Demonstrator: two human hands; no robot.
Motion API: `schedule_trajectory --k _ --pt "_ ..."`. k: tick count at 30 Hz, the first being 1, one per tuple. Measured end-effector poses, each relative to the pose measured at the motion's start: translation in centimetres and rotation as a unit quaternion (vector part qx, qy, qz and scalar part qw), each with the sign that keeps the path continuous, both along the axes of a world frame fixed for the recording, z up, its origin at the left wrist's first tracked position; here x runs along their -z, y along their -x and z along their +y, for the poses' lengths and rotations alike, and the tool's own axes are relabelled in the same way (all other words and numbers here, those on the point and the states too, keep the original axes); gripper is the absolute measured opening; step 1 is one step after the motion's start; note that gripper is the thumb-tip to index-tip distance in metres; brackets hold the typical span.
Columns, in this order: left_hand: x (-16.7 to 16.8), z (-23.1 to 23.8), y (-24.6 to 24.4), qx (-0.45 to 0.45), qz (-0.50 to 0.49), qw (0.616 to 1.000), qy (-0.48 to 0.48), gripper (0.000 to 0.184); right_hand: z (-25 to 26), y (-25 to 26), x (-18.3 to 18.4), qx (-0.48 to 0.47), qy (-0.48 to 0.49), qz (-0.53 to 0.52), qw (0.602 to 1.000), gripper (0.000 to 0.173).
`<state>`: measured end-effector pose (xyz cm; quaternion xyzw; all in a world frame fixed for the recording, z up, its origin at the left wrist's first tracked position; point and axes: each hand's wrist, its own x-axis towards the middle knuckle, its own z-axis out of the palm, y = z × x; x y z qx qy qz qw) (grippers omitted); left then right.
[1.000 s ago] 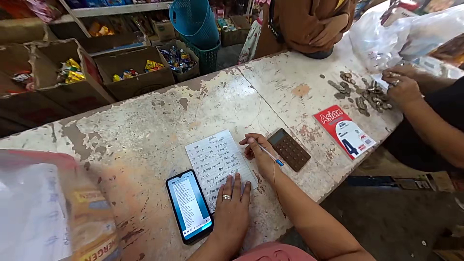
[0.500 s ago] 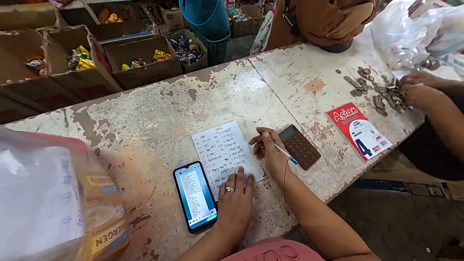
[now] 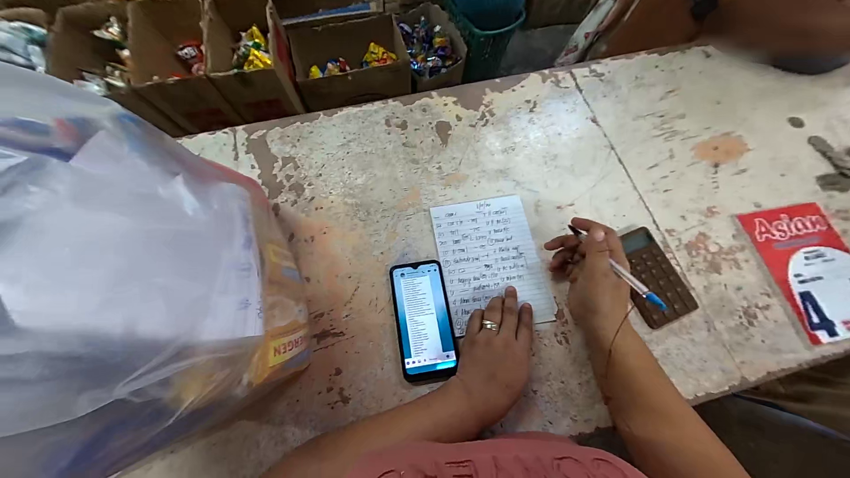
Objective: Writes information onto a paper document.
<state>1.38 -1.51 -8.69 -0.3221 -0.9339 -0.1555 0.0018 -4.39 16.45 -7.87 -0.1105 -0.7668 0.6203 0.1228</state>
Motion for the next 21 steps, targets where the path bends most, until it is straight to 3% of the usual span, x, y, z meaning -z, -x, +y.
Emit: schedule_trajectory --k 2,7,16,21 --pt "0.3 0.1 -0.2 -0.006 -0.001 1.000 -0.007 0.048 -0.1 0.1 0.0 0.006 0.005 -0.008 1.000 0.045" --pt "-0.7 -0.2 -0.1 0.024 -0.102 0.994 0.003 0.070 -0.8 -0.1 -0.6 0.010 -0.004 -0.042 0.999 0.048" --pt "-0.5 -0.1 -0.2 0.038 -0.081 0.996 0.029 0.091 -0.9 0.2 -0.1 0.040 0.001 -0.012 0.999 0.050" --pt "-0.6 -0.1 -0.2 0.043 -0.086 0.995 0.042 0.093 -0.7 0.3 0.1 0.035 -0.014 0.011 0.999 0.047"
